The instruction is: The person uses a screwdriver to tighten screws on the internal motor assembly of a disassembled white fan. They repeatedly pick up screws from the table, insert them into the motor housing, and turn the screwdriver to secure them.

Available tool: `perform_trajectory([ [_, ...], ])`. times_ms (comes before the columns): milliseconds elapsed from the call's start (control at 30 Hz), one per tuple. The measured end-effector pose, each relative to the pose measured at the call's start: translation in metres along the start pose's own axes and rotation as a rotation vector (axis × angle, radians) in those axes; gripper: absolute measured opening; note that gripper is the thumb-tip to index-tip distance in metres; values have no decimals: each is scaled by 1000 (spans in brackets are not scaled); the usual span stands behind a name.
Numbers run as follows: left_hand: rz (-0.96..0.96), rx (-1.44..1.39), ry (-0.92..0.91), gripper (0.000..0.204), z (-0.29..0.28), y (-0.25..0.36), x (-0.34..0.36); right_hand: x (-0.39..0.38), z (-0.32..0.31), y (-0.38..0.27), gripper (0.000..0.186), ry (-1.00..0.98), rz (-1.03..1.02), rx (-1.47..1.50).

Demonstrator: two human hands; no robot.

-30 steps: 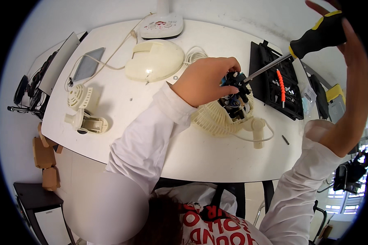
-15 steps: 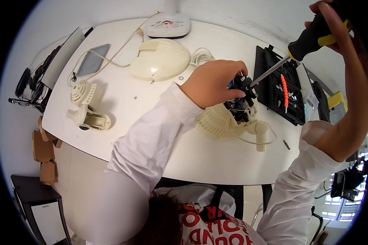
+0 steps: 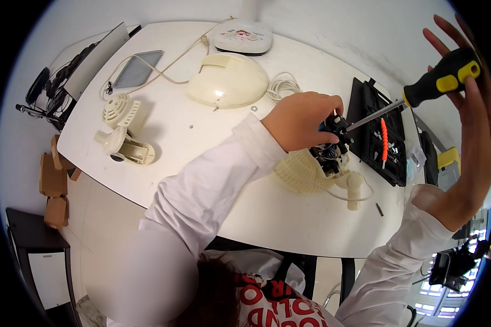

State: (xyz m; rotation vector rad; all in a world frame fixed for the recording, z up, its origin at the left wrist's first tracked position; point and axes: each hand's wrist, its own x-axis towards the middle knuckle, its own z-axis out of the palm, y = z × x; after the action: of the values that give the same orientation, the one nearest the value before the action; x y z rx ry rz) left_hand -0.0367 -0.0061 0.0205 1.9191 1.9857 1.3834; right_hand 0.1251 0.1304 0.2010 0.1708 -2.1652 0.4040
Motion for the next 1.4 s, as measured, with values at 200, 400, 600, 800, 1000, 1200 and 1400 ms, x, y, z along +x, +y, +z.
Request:
perform_trajectory([
  [200,-12,-7,-14,40,-2,-1,0,-4,-24,10,31,-90,26,-183],
  [400,15,-31,29,41,2,-5,-1,-19,-36,32,23,-20,-109,-828],
  [600,-10,18,-18,41,1,-4,-1,-14,10,-52,37,-7,53,1],
  [800,-18,54,-33,43,1,-1,-3,-30,-48,2,37,-189,16,103],
  [1000,21,-8,-33,40,7,2,4,-27,-44,-41,24,-73,100,-131],
  [1200,2,37,23,39,5,-1,-3,-6,22,-23,31,225,-62,-56],
  [1400,-35,61,1,41,6,0,-3,4,36,-14,39,84,13,351],
])
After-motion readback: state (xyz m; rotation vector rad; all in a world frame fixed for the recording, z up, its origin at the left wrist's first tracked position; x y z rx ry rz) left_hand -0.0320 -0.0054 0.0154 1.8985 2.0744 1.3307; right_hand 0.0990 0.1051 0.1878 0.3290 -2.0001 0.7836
